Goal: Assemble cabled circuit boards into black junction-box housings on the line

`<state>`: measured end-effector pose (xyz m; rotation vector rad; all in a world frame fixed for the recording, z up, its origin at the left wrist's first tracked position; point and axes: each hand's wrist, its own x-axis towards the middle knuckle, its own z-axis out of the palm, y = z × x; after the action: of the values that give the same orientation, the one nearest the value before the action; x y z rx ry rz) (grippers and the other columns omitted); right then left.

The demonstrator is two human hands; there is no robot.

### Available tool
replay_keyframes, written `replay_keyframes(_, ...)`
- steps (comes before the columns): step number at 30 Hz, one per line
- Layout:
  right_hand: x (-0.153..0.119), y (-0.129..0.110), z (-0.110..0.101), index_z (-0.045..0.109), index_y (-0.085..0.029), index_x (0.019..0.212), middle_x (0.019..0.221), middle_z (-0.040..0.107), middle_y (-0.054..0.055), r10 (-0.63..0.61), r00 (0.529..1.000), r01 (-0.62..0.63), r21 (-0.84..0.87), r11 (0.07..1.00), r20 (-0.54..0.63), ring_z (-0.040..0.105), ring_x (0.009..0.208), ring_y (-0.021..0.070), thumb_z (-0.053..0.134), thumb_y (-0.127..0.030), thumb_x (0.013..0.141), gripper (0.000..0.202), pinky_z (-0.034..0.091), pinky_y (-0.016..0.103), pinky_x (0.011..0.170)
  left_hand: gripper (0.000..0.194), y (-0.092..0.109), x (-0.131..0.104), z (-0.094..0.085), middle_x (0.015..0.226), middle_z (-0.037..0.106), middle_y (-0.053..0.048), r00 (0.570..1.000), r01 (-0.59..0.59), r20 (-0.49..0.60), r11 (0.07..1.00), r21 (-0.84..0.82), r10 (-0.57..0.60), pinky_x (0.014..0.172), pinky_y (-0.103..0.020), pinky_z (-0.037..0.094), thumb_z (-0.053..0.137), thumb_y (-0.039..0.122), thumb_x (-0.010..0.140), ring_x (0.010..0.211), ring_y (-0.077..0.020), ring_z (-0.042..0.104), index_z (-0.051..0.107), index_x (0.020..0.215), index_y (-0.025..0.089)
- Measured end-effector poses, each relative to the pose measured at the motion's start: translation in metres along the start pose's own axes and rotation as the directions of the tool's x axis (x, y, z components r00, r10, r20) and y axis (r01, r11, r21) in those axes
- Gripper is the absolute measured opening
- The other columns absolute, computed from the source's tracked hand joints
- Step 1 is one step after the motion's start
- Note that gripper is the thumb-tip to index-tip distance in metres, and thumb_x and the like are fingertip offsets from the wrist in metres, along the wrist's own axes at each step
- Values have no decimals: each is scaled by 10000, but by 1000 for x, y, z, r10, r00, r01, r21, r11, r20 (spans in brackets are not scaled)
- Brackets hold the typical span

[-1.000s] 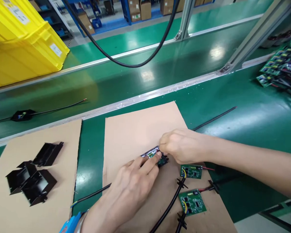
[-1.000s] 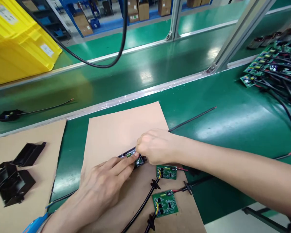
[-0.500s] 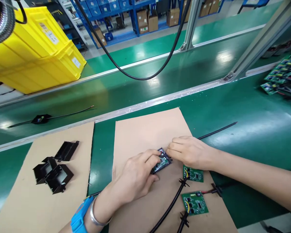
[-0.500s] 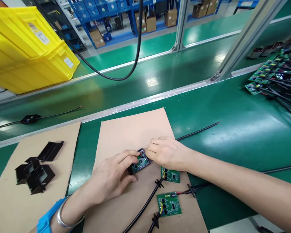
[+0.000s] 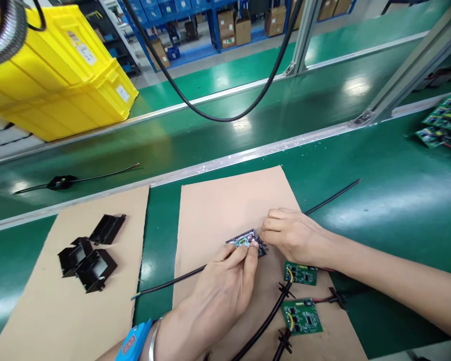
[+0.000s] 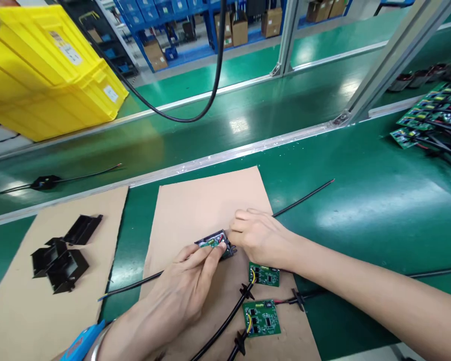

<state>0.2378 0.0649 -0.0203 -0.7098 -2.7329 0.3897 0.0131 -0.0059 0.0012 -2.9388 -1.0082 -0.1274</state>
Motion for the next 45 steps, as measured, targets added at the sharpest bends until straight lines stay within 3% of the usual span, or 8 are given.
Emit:
replay_keyframes(11, 0, -3, 2, 678, -139, 833, 794, 572, 78, 57, 997, -55, 57, 997, -45, 474, 785, 194, 422, -104, 900, 267, 405, 317, 737, 494, 18, 0, 9, 1279, 571, -221, 976, 180, -116, 983, -48, -184, 986, -451, 428, 316, -40, 880, 1158, -268, 533, 368, 1371, -22)
replay_keyframes(17, -1, -1, -14, 682, -144, 1002, 910, 612, 83, 105, 994, -108, 130, 986, 31, 528, 904, 211, 519, -189, 916, 189, 430, 345, 854, 564, -17, -24, -12, 1349, 526, -156, 944, 247, -126, 908, -339, -304, 991, -454, 422, 462, 128, 898, 1213, -253, 479, 303, 1439, 108)
replay_keyframes(27, -21, 19, -34, 568, -178, 839, 893, 586, 74, 203, 971, -197, -59, 979, 126, 541, 845, 228, 501, -149, 875, 81, 423, 354, 766, 102, -41, -55, -2, 921, 578, -50, 881, 454, 2, 843, -288, -473, 760, -341, 499, 447, 169, 930, 848, -195, 565, 543, 912, 198)
replay_keyframes(31, 8, 54, -45, 563, -185, 931, 917, 623, 60, 278, 960, -265, -220, 939, 27, 565, 798, 203, 433, -145, 922, 136, 404, 308, 710, 118, -87, -24, -15, 901, 575, -40, 854, 500, -80, 853, -150, -515, 698, -294, 504, 455, 159, 929, 806, -180, 591, 563, 895, 196)
replay_keyframes(36, 84, 136, -85, 597, -186, 1064, 1064, 646, 93, 326, 943, -327, -356, 876, -65, 600, 951, 225, 453, -181, 938, 191, 399, 305, 778, 104, -174, 64, -40, 1032, 605, -81, 779, 607, -179, 794, -21, -601, 847, -381, 508, 525, 186, 935, 964, -218, 606, 618, 955, 144)
replay_keyframes(39, 111, 161, -92, 603, -102, 1157, 1131, 624, 199, 383, 914, -404, -374, 835, -132, 587, 1033, 288, 479, -135, 914, 275, 403, 366, 804, 290, -189, 81, -40, 1200, 586, -92, 760, 641, -174, 767, 38, -626, 899, -449, 508, 579, 316, 939, 1056, -233, 595, 578, 1173, 144)
replay_keyframes(43, 85, 148, -68, 641, -58, 1171, 1193, 593, 257, 344, 932, -362, -318, 876, -113, 565, 1103, 290, 494, -164, 923, 307, 400, 390, 893, 322, -168, 19, -35, 1287, 551, -95, 775, 631, -101, 771, 80, -624, 947, -472, 486, 530, 342, 965, 1135, -251, 566, 562, 1235, 170)
replay_keyframes(45, 55, 128, -52, 679, -153, 1159, 1239, 592, 216, 328, 944, -327, -196, 924, -33, 577, 1105, 286, 551, -255, 911, 297, 422, 393, 910, 332, -161, -34, -38, 1317, 537, -96, 722, 691, -72, 715, 102, -688, 976, -487, 463, 568, 343, 943, 1161, -258, 548, 564, 1234, 183)
